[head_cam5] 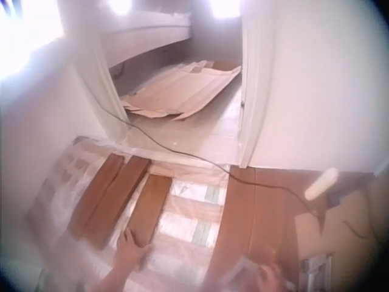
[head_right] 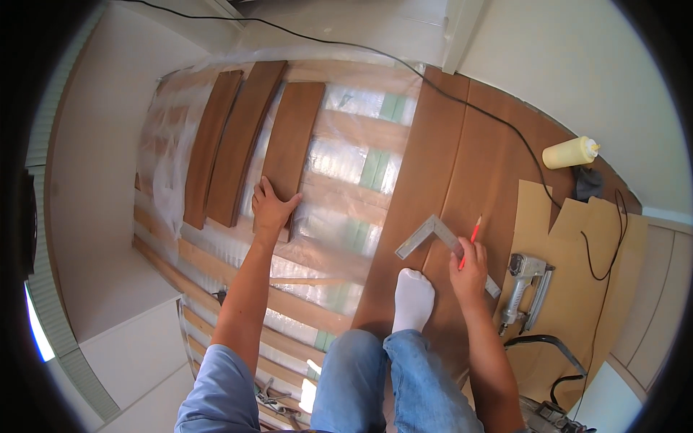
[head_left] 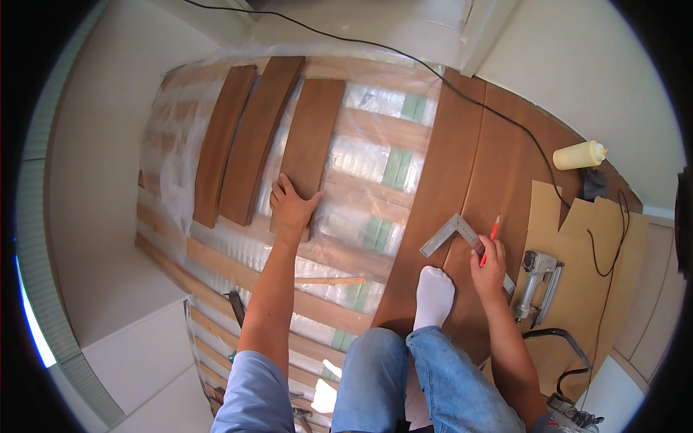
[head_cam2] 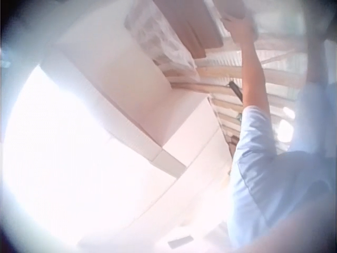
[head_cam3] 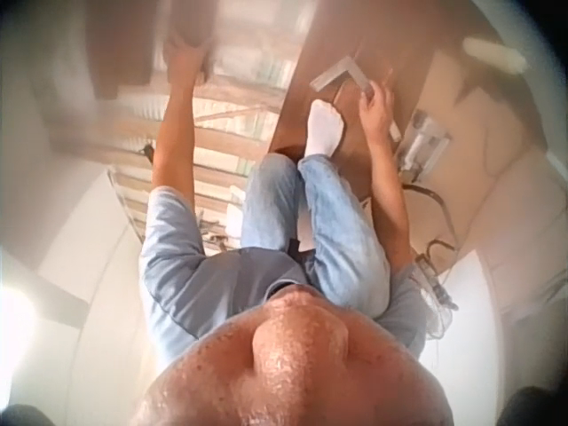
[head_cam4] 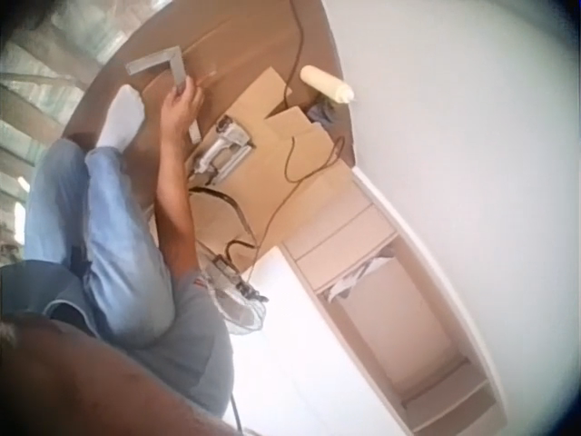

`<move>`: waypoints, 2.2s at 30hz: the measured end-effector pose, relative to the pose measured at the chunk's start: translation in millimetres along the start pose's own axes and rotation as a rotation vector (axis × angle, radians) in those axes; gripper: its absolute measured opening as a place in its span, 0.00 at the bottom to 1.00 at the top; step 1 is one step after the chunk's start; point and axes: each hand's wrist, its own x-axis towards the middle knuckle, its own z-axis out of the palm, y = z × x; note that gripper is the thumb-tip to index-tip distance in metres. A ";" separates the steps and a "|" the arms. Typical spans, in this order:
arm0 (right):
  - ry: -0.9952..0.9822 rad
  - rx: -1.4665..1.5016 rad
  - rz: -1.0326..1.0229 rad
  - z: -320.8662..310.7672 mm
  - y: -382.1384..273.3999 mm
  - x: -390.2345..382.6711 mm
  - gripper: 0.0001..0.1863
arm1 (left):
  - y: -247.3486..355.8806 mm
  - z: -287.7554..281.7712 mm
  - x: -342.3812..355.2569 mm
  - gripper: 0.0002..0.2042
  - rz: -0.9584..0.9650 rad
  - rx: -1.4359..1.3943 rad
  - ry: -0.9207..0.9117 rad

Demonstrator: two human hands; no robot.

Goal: The person installs wood floorboards by applying adhesive with a caulk gun, positioning the boards on the subfloor, and securing them using a hammer and a pneumatic nailer. They use a square and a pencil to mark measurements on the boards before fitting them into place.

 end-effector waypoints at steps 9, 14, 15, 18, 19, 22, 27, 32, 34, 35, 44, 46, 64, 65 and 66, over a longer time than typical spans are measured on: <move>-0.008 -0.130 0.102 -15.5 33.3 -18.5 0.25 | -7.9 -54.2 -3.0 0.58 -0.034 -0.403 -0.144; 0.031 -0.229 -0.003 -38.7 0.8 0.4 0.29 | -18.5 -118.3 -67.9 0.57 0.205 -0.321 -0.125; 0.032 -0.235 0.002 -45.0 -15.3 9.0 0.29 | -17.8 -138.4 -80.6 0.57 0.326 -0.253 -0.122; 0.077 0.030 -0.186 -64.6 -88.5 46.1 0.31 | -12.0 -196.0 -91.4 0.58 0.636 -0.046 -0.107; 0.082 0.085 -0.263 -75.2 -116.0 60.7 0.31 | -8.1 -212.3 -92.2 0.59 0.831 0.088 -0.100; -0.001 0.110 -0.412 -82.2 -166.7 90.0 0.29 | 17.9 -241.3 -80.5 0.56 1.064 0.110 -0.203; -0.632 0.333 -0.233 -48.1 -161.5 82.0 0.17 | 65.4 -268.0 -40.7 0.55 1.339 0.179 -0.491; -0.159 0.543 0.237 0.2 -151.2 39.5 0.15 | 76.3 -211.9 -15.6 0.44 0.868 -0.102 0.141; -0.116 0.517 0.343 17.2 -148.7 46.2 0.15 | 77.2 -143.6 -39.6 0.36 0.362 -0.352 0.033; -0.098 0.513 0.446 28.4 -152.4 47.4 0.16 | 79.3 -111.4 -55.6 0.35 0.110 -0.697 -0.232; -0.050 0.373 0.265 83.6 -137.7 79.0 0.24 | 181.0 -21.5 -39.6 0.19 -0.048 -0.957 -0.259; -0.071 0.379 0.208 81.4 -119.2 80.8 0.24 | 178.9 -13.4 -11.0 0.19 -0.016 -0.966 -0.284; 0.156 0.171 0.019 64.5 -34.3 177.1 0.20 | 220.8 39.9 46.4 0.20 -0.015 -1.062 -0.375; 0.153 0.173 0.025 65.7 -33.5 182.9 0.20 | 220.9 36.8 46.9 0.20 -0.001 -1.039 -0.362; 0.115 0.109 -0.028 65.8 -32.3 187.7 0.21 | 222.2 34.3 46.1 0.20 -0.003 -1.033 -0.367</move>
